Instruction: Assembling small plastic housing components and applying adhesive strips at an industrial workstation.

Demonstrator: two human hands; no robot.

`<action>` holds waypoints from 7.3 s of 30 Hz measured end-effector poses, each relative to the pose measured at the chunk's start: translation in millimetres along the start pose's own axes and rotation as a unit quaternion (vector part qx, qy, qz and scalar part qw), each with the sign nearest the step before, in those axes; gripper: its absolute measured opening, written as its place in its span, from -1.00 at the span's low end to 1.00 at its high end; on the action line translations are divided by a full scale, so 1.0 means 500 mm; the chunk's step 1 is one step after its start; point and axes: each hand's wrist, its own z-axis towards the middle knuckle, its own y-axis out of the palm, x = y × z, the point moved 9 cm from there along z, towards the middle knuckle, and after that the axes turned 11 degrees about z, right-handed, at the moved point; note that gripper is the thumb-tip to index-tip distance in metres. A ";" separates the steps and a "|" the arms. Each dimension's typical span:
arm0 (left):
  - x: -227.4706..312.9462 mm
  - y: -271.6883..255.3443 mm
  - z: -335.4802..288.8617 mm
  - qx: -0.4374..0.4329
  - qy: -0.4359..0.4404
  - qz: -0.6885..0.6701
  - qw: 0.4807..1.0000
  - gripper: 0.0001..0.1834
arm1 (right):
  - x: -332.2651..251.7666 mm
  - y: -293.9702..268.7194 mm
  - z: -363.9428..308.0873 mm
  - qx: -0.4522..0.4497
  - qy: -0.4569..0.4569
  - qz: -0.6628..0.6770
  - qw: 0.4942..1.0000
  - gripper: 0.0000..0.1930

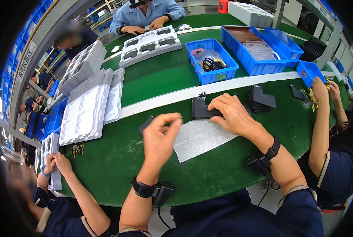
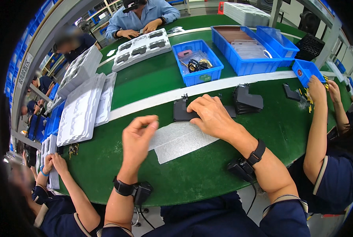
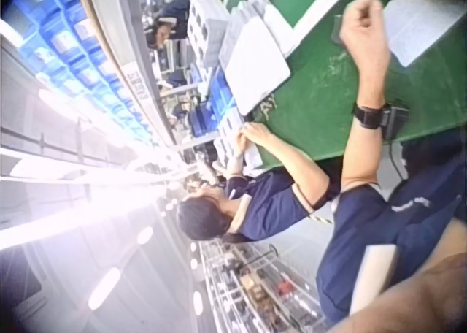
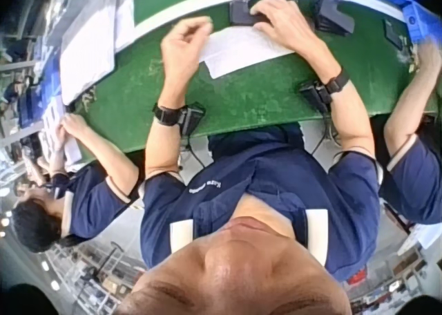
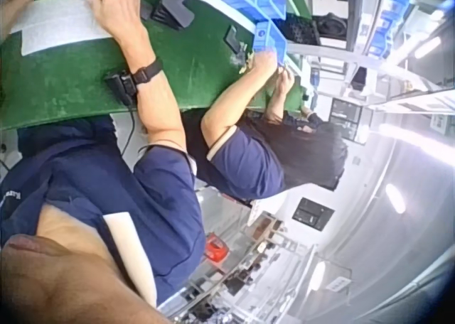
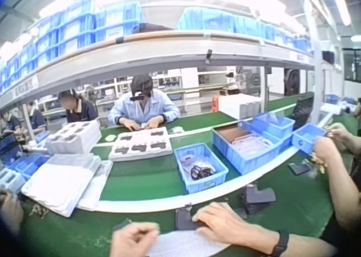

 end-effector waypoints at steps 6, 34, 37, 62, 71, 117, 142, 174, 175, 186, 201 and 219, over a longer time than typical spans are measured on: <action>-0.027 0.064 -0.020 -0.020 -0.077 -0.092 0.993 -0.50 | -0.098 -0.001 0.000 0.000 -0.152 0.010 0.988 -0.66; -0.039 0.101 -0.035 -0.112 -0.137 -0.175 0.969 -0.86 | -0.126 0.005 -0.016 0.074 -0.158 -0.021 0.985 -0.86; -0.042 0.100 -0.035 -0.116 -0.149 -0.206 0.960 -0.85 | -0.127 0.005 -0.018 0.073 -0.174 -0.030 0.981 -0.87; -0.029 0.112 -0.039 -0.163 -0.144 -0.131 0.967 -0.80 | -0.120 -0.011 -0.017 0.060 -0.114 0.028 0.991 -0.92; -0.031 0.105 -0.038 -0.124 -0.117 -0.099 0.980 -0.85 | -0.083 0.000 -0.013 0.074 -0.048 0.101 0.991 -0.92; -0.046 0.105 -0.029 -0.098 -0.102 -0.141 0.980 -0.79 | -0.045 0.026 -0.021 0.100 0.081 0.168 0.977 -0.92; -0.007 -0.102 0.028 0.085 0.014 0.350 0.933 -0.48 | -0.021 -0.024 -0.012 0.122 -0.037 -0.014 0.992 -0.71; -0.043 0.086 -0.024 -0.107 -0.117 -0.164 0.974 -0.79 | -0.062 0.001 -0.010 0.063 -0.044 0.094 0.993 -0.81; -0.039 0.093 -0.027 -0.118 -0.119 -0.165 0.972 -0.79 | -0.045 -0.004 -0.010 0.091 -0.014 0.140 0.986 -0.84; -0.041 0.093 -0.030 -0.109 -0.145 -0.167 0.969 -0.84 | -0.112 -0.003 -0.011 0.096 -0.128 0.061 0.985 -0.86; -0.036 0.094 -0.034 -0.119 -0.150 -0.174 0.966 -0.83 | -0.040 0.004 -0.010 0.029 0.080 0.224 0.971 -0.90; -0.020 0.105 -0.033 -0.118 -0.098 -0.075 0.985 -0.83 | -0.096 0.001 -0.014 0.084 -0.086 0.076 0.990 -0.94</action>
